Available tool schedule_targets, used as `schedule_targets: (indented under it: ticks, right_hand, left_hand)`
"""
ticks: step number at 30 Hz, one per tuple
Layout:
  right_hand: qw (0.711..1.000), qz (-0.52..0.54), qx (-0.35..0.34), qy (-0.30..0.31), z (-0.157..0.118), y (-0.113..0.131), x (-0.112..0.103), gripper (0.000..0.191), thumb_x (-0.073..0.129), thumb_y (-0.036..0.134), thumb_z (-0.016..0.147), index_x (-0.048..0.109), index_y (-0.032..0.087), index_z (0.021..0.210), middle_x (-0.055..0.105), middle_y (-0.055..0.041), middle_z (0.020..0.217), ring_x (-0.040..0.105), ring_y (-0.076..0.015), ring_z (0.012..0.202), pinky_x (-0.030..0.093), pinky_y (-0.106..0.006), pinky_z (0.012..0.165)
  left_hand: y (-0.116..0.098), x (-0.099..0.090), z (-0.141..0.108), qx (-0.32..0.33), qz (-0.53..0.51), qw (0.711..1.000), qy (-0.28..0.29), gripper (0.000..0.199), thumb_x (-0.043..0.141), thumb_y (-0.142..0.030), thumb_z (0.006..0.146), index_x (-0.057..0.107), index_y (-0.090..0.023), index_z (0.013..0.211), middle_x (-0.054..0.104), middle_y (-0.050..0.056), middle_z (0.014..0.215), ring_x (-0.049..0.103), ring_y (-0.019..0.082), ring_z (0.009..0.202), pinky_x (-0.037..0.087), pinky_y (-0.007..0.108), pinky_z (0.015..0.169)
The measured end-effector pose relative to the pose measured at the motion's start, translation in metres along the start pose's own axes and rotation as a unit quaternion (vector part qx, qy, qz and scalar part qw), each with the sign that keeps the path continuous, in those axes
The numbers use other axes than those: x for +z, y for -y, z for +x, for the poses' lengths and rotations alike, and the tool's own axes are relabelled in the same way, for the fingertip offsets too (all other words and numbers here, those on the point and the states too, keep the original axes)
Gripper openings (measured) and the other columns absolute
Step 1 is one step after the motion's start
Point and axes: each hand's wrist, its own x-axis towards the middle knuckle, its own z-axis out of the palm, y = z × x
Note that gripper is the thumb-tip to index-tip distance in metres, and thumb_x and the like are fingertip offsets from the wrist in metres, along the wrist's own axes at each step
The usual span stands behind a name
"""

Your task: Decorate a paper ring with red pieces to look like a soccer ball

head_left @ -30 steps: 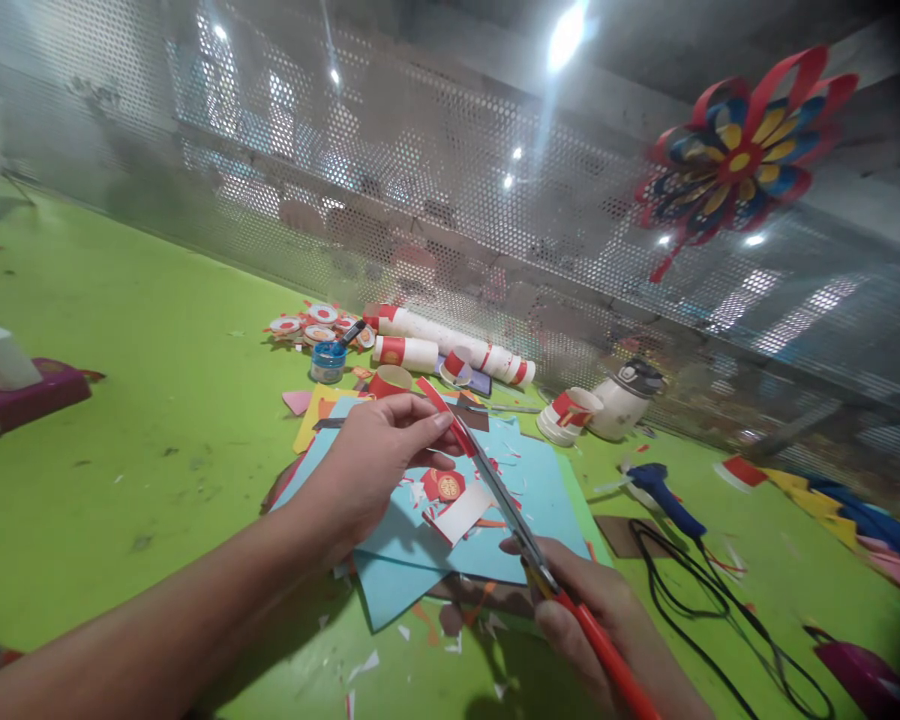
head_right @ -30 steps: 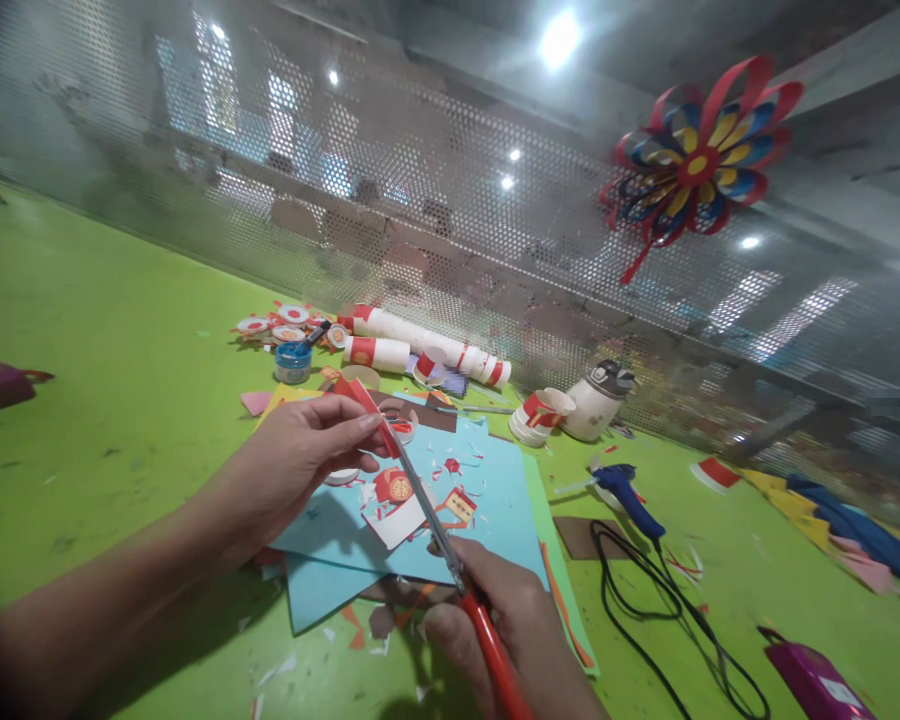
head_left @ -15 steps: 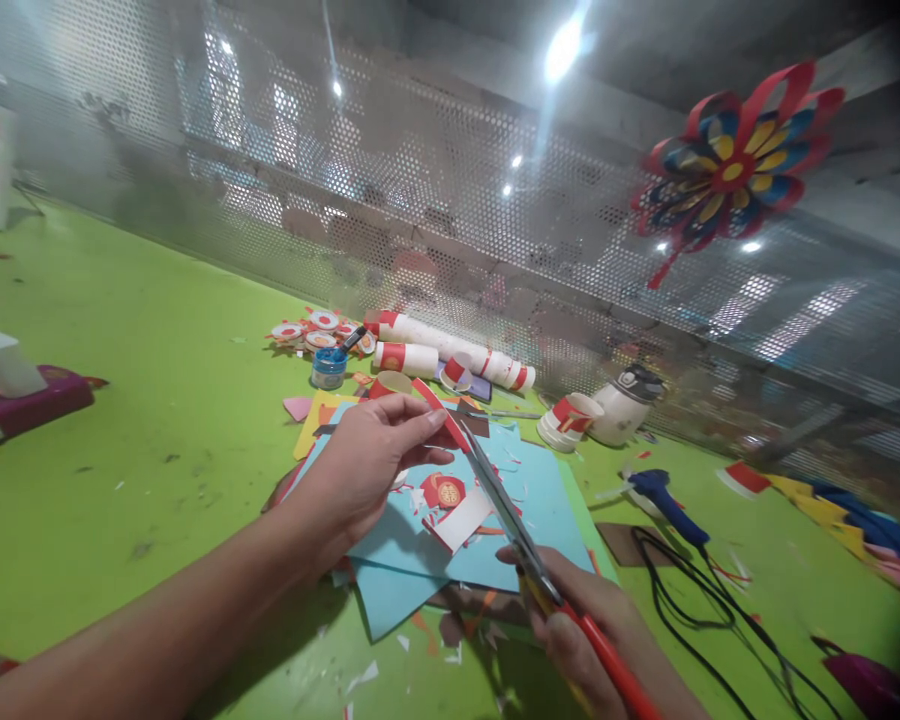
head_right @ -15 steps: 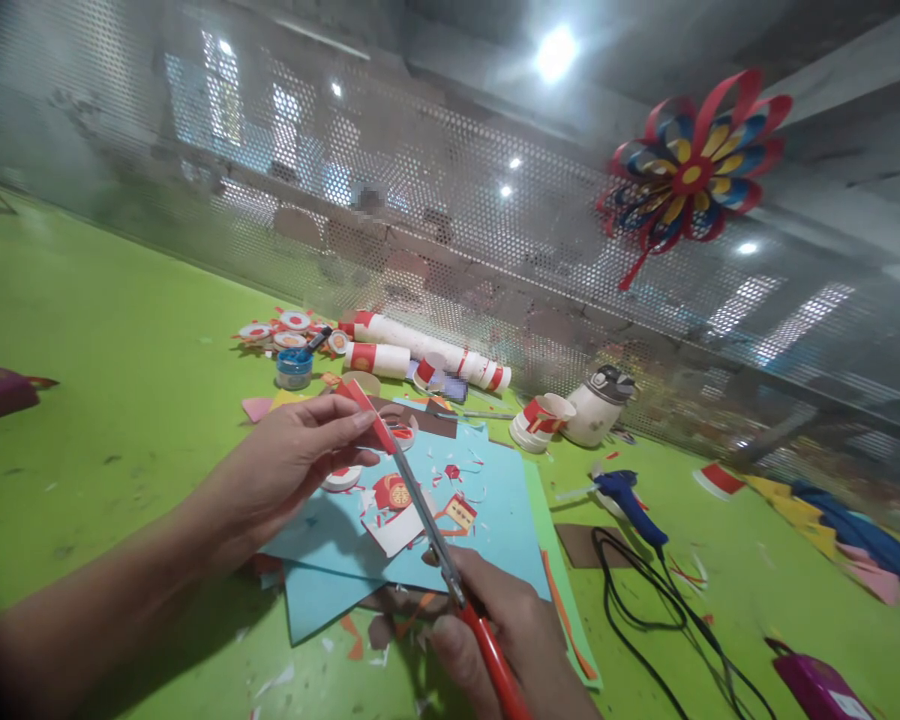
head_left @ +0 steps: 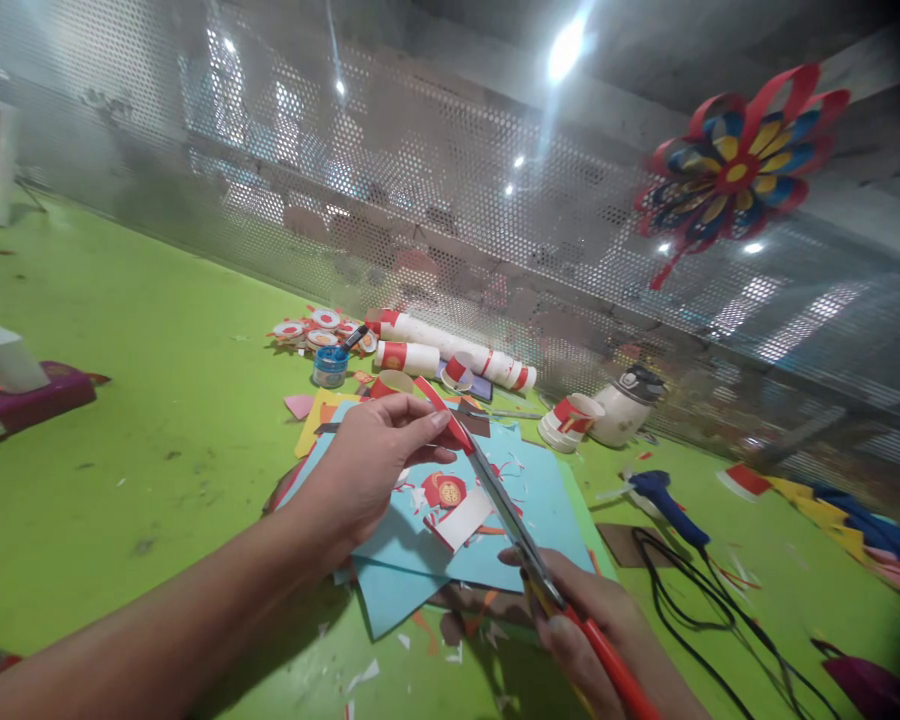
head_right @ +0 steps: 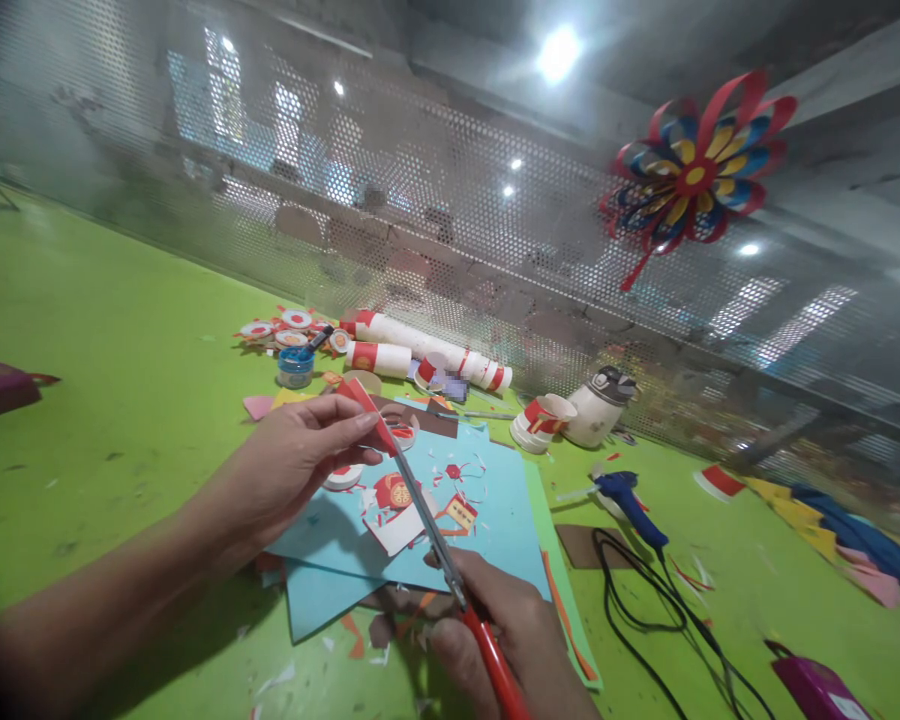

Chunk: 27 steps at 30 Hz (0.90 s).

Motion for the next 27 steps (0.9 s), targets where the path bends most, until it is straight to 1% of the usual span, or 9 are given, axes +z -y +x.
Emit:
schedule_targets:
  ticks: [3, 7, 12, 15, 18, 22, 24, 27]
  right_hand:
    - [1.000, -0.013, 0.005, 0.011, 0.0002, -0.0030, -0.0021, 0.066, 0.037, 0.073, 0.087, 0.066, 0.019, 0.112, 0.058, -0.0003, 0.059, 0.054, -0.0150, 0.054, 0.049, -0.024, 0.058]
    - [1.000, -0.028, 0.002, 0.010, -0.0007, -0.0076, -0.0050, 0.064, 0.039, 0.071, 0.088, 0.067, 0.018, 0.110, 0.057, -0.0011, 0.061, 0.051, -0.0138, 0.052, 0.046, -0.023, 0.054]
    - [1.000, 0.000, 0.014, 0.016, -0.0024, -0.0091, -0.0045, 0.064, 0.039, 0.069, 0.089, 0.066, 0.016, 0.113, 0.055, -0.0011, 0.061, 0.050, -0.0137, 0.052, 0.042, -0.022, 0.048]
    - [1.000, -0.006, 0.017, 0.015, -0.0023, -0.0088, -0.0039, 0.065, 0.039, 0.070, 0.088, 0.067, 0.016, 0.112, 0.052, 0.0001, 0.058, 0.050, -0.0140, 0.053, 0.043, -0.023, 0.051]
    - [0.999, -0.027, 0.017, 0.000, -0.0019, -0.0076, -0.0034, 0.066, 0.038, 0.072, 0.087, 0.068, 0.017, 0.109, 0.051, 0.0007, 0.057, 0.050, -0.0146, 0.054, 0.045, -0.025, 0.056]
    - [1.000, -0.021, 0.021, 0.000, -0.0015, -0.0064, -0.0025, 0.068, 0.040, 0.073, 0.086, 0.067, 0.017, 0.111, 0.057, -0.0012, 0.060, 0.055, -0.0164, 0.057, 0.046, -0.025, 0.057]
    - [1.000, -0.016, 0.017, 0.000, -0.0016, -0.0064, -0.0020, 0.067, 0.040, 0.073, 0.086, 0.067, 0.017, 0.112, 0.059, -0.0019, 0.061, 0.057, -0.0175, 0.060, 0.047, -0.025, 0.059]
    - [1.000, -0.011, 0.021, 0.001, -0.0018, -0.0063, -0.0015, 0.066, 0.041, 0.072, 0.086, 0.067, 0.017, 0.110, 0.058, -0.0008, 0.060, 0.055, -0.0163, 0.058, 0.048, -0.025, 0.061]
  left_hand:
    - [-0.0005, 0.0001, -0.0008, 0.001, 0.000, 1.000, 0.000, 0.013, 0.070, -0.021, 0.081, 0.067, -0.010, 0.075, 0.073, 0.007, 0.078, 0.066, 0.013, 0.071, 0.052, 0.024, 0.070]
    - [0.0003, -0.0004, -0.0005, 0.002, -0.005, 1.000, 0.003, 0.011, 0.071, -0.019, 0.080, 0.067, -0.011, 0.073, 0.073, 0.006, 0.078, 0.065, 0.012, 0.068, 0.053, 0.025, 0.071]
    - [-0.0003, -0.0006, -0.0004, 0.003, 0.002, 1.000, 0.003, 0.011, 0.071, -0.019, 0.080, 0.067, -0.011, 0.074, 0.073, 0.006, 0.078, 0.065, 0.011, 0.068, 0.052, 0.023, 0.069]
    - [-0.0003, -0.0001, -0.0004, 0.005, 0.003, 1.000, 0.002, 0.012, 0.070, -0.019, 0.080, 0.066, -0.011, 0.072, 0.072, 0.005, 0.075, 0.065, 0.011, 0.069, 0.053, 0.023, 0.069]
    - [0.0009, 0.0001, 0.0000, 0.007, 0.000, 1.000, -0.004, 0.012, 0.072, -0.020, 0.079, 0.066, -0.011, 0.073, 0.071, 0.004, 0.076, 0.065, 0.010, 0.066, 0.053, 0.024, 0.070]
    - [0.0023, -0.0005, 0.0001, 0.007, 0.000, 1.000, -0.005, 0.012, 0.072, -0.021, 0.079, 0.066, -0.011, 0.073, 0.071, 0.004, 0.074, 0.066, 0.011, 0.066, 0.053, 0.024, 0.070]
    - [0.0024, -0.0010, -0.0003, 0.010, 0.001, 1.000, -0.005, 0.013, 0.072, -0.020, 0.078, 0.066, -0.011, 0.072, 0.071, 0.004, 0.073, 0.066, 0.011, 0.066, 0.053, 0.024, 0.070]
    - [0.0018, -0.0013, -0.0010, 0.017, 0.010, 1.000, -0.006, 0.014, 0.073, -0.022, 0.078, 0.065, -0.012, 0.070, 0.071, 0.003, 0.073, 0.065, 0.011, 0.065, 0.054, 0.025, 0.070]
